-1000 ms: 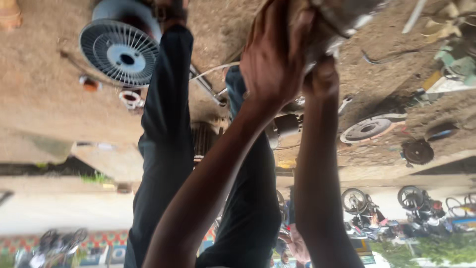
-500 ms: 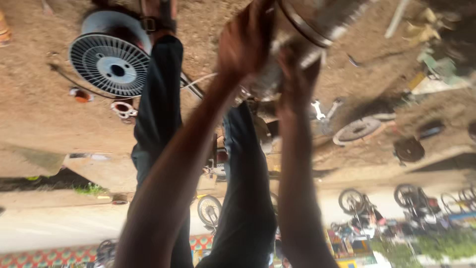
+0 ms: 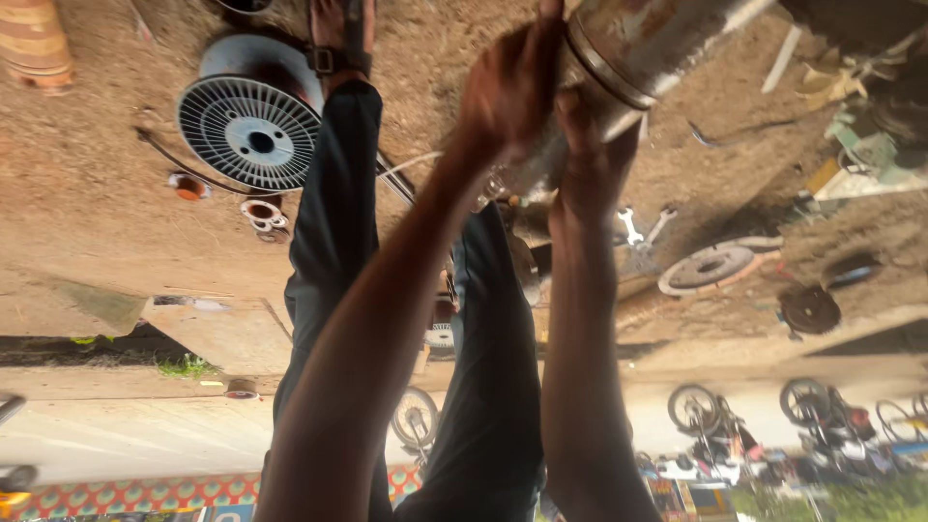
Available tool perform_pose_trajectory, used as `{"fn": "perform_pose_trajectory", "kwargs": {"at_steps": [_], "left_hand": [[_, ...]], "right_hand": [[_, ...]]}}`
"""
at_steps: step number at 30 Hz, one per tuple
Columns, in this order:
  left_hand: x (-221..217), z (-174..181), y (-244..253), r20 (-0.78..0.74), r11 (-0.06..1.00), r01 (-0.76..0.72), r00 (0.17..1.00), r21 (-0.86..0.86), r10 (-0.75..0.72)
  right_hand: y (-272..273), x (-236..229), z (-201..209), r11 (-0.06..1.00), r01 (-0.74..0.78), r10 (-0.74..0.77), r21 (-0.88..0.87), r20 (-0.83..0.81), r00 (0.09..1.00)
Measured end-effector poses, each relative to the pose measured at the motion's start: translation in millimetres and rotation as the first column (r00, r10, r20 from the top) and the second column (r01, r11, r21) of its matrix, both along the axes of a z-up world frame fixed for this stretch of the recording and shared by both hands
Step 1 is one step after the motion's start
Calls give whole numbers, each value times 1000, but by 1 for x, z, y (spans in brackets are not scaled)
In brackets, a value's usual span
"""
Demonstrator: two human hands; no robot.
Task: The person scrubs a metal pipe with a green abrasive pad, repeatedly rubbing the surface to remove rust or grime. The person holds the pipe with one hand and scrubs with the other, occasionally adjusting their grip.
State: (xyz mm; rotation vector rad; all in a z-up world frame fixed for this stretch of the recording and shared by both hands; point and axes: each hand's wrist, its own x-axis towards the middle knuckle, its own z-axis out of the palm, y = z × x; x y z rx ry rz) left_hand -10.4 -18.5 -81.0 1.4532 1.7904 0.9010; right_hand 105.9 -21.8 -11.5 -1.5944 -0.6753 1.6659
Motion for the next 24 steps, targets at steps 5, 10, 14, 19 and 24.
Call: {"fn": "perform_pose_trajectory", "kwargs": {"at_steps": [5, 10, 14, 19, 24], "left_hand": [[3, -6, -4, 25, 997, -51, 998, -64, 53], [34, 64, 1, -101, 881, -391, 920, -266, 378], [21, 82, 19, 20, 861, -383, 910, -334, 413], [-11, 77, 31, 189, 795, -176, 921, -580, 341], [-4, 70, 21, 175, 889, -145, 954, -434, 241]], "right_hand": [[16, 21, -11, 983, -144, 81, -110, -442, 893], [10, 45, -51, 938, -249, -20, -242, -754, 656], [0, 29, -38, 979, -102, -35, -177, -637, 770], [3, -13, -3, 994, 82, -100, -68, -321, 942], [-11, -10, 4, 986, 113, -127, -124, -117, 985]]}}
